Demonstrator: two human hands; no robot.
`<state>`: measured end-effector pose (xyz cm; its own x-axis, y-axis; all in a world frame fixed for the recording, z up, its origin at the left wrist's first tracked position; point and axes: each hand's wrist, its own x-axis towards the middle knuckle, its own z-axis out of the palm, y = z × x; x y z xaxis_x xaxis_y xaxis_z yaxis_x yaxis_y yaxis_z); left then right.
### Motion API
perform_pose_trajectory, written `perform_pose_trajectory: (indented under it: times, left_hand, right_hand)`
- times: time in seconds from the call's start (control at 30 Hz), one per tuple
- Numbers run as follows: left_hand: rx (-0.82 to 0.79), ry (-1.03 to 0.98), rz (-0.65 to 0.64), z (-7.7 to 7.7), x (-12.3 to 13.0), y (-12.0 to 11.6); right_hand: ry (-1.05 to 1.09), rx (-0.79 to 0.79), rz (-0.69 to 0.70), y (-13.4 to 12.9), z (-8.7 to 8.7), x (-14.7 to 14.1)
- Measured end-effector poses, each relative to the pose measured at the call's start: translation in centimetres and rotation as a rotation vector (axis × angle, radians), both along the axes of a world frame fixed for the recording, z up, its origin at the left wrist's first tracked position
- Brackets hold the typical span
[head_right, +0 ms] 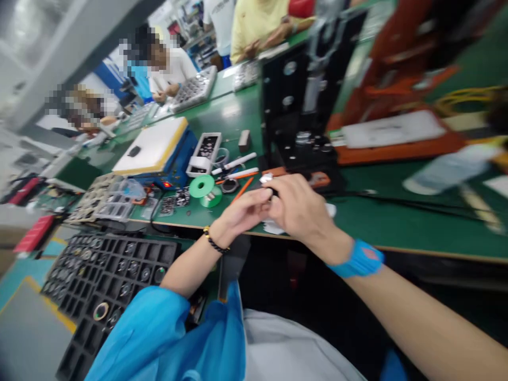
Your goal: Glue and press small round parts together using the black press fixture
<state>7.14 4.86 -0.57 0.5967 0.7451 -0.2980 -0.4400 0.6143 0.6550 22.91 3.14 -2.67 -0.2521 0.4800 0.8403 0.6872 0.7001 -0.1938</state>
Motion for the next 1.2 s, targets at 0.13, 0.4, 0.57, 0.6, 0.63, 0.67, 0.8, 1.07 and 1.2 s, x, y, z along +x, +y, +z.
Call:
perform_pose_trajectory:
  times: [0.13,0.4,0.57,0.6,0.63,0.67,0.8,1.07,1.2]
  left_hand:
    - [0.055,-0.009,0.033,-0.3,-0.1,-0.1]
    - [0.037,0.027,0.098,0.2,0.1,0.0]
    - [0.008,0.084,0.084,0.9,0.2,-0.1]
    - [-0.001,0.086,0.084,1.0,0.3,-0.1]
    - [-0.008,0.086,0.082,1.2,0.3,-0.1]
    - [-0.012,0.085,0.079,1.2,0.3,-0.1]
    - [-0.01,0.079,0.081,1.2,0.2,0.0]
    - [-0.002,0.114,0.149,0.0,-0.2,-0.4]
    - [0.012,0.111,0.173,-1.5,-1.3,0.3]
  right_hand:
    - [0.0,0.001,-0.006,-0.1,0.2,-0.1]
    - [0.108,-0.263,0.213,-0.6,1.3,1.8]
    - [0.192,-0.409,0.344,-1.0,1.8,3.6]
    - [0.182,-0.412,0.342,-1.0,1.8,3.8]
    - [0.172,-0.411,0.336,-1.1,1.8,3.8]
    - [0.16,-0.408,0.33,-1.2,1.8,3.8]
    - [0.106,-0.419,0.311,-1.4,1.9,3.6]
    - [0.041,-0.366,0.17,-1.7,1.7,2.0]
    - [-0.126,-0.358,0.122,-1.1,1.6,1.6]
